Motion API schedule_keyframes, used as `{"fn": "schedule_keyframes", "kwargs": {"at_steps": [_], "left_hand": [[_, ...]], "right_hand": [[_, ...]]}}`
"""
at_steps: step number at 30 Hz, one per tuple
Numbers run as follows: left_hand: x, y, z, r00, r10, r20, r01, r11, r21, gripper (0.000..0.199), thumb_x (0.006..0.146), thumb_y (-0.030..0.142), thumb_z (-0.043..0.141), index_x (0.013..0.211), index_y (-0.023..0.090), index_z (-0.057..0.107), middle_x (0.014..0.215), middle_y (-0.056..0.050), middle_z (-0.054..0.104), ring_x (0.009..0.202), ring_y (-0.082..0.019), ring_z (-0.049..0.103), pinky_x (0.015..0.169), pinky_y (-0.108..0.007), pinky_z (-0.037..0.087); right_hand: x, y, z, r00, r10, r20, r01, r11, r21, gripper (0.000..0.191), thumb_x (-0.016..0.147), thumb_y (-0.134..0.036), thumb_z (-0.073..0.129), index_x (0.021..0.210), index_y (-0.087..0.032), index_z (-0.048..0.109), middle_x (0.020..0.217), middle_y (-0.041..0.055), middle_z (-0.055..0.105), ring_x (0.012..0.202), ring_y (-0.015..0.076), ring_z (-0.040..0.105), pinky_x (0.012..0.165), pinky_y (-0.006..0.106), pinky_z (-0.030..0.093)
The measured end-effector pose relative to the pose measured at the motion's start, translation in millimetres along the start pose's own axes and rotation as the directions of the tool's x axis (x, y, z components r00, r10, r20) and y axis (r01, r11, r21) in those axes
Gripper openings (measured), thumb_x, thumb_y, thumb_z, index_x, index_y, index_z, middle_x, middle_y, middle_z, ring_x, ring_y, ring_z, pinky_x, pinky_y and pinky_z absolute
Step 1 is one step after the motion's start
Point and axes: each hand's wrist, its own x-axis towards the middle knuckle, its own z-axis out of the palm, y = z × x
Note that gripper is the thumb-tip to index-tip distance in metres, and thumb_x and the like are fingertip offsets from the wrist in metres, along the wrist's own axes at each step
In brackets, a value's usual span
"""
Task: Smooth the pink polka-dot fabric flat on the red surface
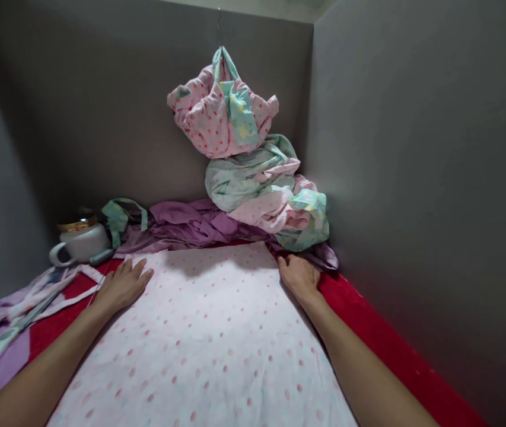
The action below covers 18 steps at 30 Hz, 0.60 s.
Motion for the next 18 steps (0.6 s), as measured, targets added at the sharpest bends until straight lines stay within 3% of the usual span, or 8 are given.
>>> {"fn": "schedule_keyframes", "kwargs": {"at_steps": [3, 11, 15, 18], "left_hand": [[0.5, 0.0, 0.6, 1.000, -0.004, 0.005, 0.004, 1.000, -0.012, 0.061, 0.090, 0.045, 0.023, 0.141, 0.014, 0.033, 0.147, -0.022, 0.027, 0.137, -0.035, 0.024, 0.107, -0.053, 0.024], [2.0, -2.8, 7.0, 0.999, 0.004, -0.038, -0.009, 0.993, -0.114, 0.060, 0.089, 0.045, 0.027, 0.139, 0.013, 0.038, 0.146, -0.023, 0.029, 0.137, -0.036, 0.023, 0.107, -0.056, 0.019], [0.3, -2.0, 8.0, 0.995, -0.019, -0.095, -0.006, 0.966, -0.259, 0.059, 0.086, 0.043, 0.037, 0.135, 0.012, 0.042, 0.145, -0.021, 0.031, 0.136, -0.035, 0.024, 0.109, -0.056, 0.017], [4.5, -8.0, 3.8, 0.979, -0.104, -0.174, 0.018, 0.899, -0.438, 0.056, 0.086, 0.038, 0.038, 0.134, 0.009, 0.043, 0.143, -0.018, 0.038, 0.134, -0.029, 0.032, 0.110, -0.045, 0.024]], "right_hand": [[-1.0, -6.1, 3.7, 0.999, -0.051, -0.009, 0.051, 0.998, -0.037, 0.045, 0.088, -0.049, 0.039, 0.098, -0.015, 0.067, 0.101, 0.0152, 0.066, 0.095, 0.0308, 0.061, 0.075, 0.037, 0.045], [-10.7, -16.5, 12.2, 0.988, -0.148, -0.046, 0.143, 0.984, -0.108, 0.036, 0.093, -0.035, 0.037, 0.101, -0.012, 0.063, 0.106, 0.0167, 0.063, 0.100, 0.0286, 0.059, 0.079, 0.036, 0.044], [-8.0, -14.4, 11.9, 0.994, -0.107, -0.031, 0.104, 0.992, -0.075, 0.042, 0.094, -0.040, 0.032, 0.110, -0.014, 0.060, 0.107, 0.0161, 0.063, 0.097, 0.0289, 0.061, 0.079, 0.038, 0.045], [7.1, -17.7, 11.2, 0.997, -0.065, 0.030, 0.066, 0.997, -0.050, 0.048, 0.093, -0.042, 0.032, 0.106, -0.009, 0.064, 0.103, 0.0208, 0.064, 0.096, 0.0334, 0.062, 0.077, 0.041, 0.046]]}}
